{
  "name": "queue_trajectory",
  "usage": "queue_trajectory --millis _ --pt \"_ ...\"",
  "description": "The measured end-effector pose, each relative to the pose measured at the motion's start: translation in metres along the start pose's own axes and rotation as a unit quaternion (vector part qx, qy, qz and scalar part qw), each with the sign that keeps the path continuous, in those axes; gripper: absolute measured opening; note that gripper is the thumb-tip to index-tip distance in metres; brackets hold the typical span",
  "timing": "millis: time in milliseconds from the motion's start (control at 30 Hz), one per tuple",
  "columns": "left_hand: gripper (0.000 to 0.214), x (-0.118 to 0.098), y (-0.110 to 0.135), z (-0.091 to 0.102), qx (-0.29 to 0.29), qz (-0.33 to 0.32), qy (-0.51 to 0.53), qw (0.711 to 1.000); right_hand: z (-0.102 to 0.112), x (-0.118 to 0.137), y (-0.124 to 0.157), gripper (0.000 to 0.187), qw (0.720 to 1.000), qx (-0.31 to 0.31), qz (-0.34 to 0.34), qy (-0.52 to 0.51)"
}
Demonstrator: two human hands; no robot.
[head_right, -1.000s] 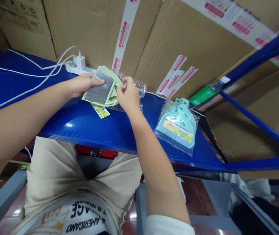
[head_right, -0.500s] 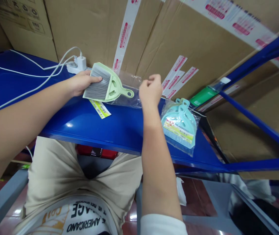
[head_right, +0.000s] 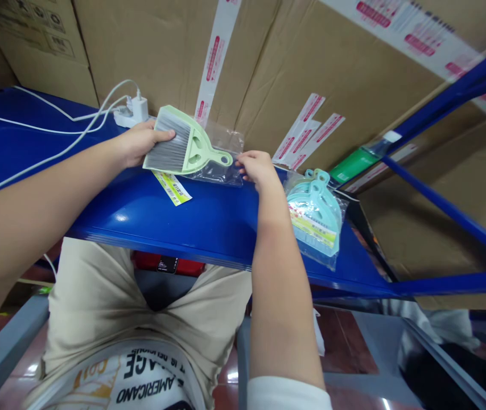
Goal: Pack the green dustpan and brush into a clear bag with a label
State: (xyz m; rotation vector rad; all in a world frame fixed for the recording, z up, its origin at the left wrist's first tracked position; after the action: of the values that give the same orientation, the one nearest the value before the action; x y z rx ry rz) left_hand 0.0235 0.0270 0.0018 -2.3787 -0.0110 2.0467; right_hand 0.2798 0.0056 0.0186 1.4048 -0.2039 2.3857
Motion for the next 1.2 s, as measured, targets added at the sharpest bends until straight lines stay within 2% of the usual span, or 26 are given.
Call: queue_trajectory --millis 233,467,700,867,967,1100,1200 --pt "0.033 -0.002 0.002 -0.001 0.014 0.005 0.0 1.0 0.0 -0.003 -0.004 0.011 1.0 0.026 0.014 -0.007" --pt "0.027 -0.002 0.0 0.002 0.012 -0.005 -0.006 1.0 -0.006 -0.004 -0.002 0.008 0.992 0.098 0.009 -0.082" --pt "0.022 -0.002 0.001 0.003 0.003 0.001 -0.004 1.0 -0.006 -0.006 -0.002 0.015 0.986 0.134 0.001 -0.101" --pt "0.014 0.0 -0.002 0.004 -0.014 -0.007 -0.028 0.999 -0.009 -0.002 0.002 0.02 0.983 0.125 -0.016 -0.136" --pt "0.004 -0.001 -0.007 0.008 -0.043 -0.018 -0.048 0.998 -0.01 -0.002 0.001 0.023 0.98 0.099 -0.037 -0.17" --pt "0.018 -0.001 -0.009 0.009 -0.026 -0.008 -0.038 0.999 -0.01 -0.004 -0.003 0.024 0.974 0.062 -0.06 -0.208" --pt "0.016 0.0 -0.012 0.011 -0.012 -0.015 -0.013 1.0 -0.008 -0.006 -0.004 0.024 0.971 0.039 -0.069 -0.224"
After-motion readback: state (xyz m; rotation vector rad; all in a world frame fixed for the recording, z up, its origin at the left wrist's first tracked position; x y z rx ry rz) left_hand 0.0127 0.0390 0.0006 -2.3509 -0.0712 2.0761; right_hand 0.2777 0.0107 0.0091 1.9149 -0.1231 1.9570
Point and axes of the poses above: each hand's wrist, its own y-axis away from the middle knuckle, its own z-axis out of the back of the hand, x = y × z, the point moved 4 cm from there along -y, towards the middle knuckle, and after that the axes turned 4 degrees about -z, right-handed, at the moved point
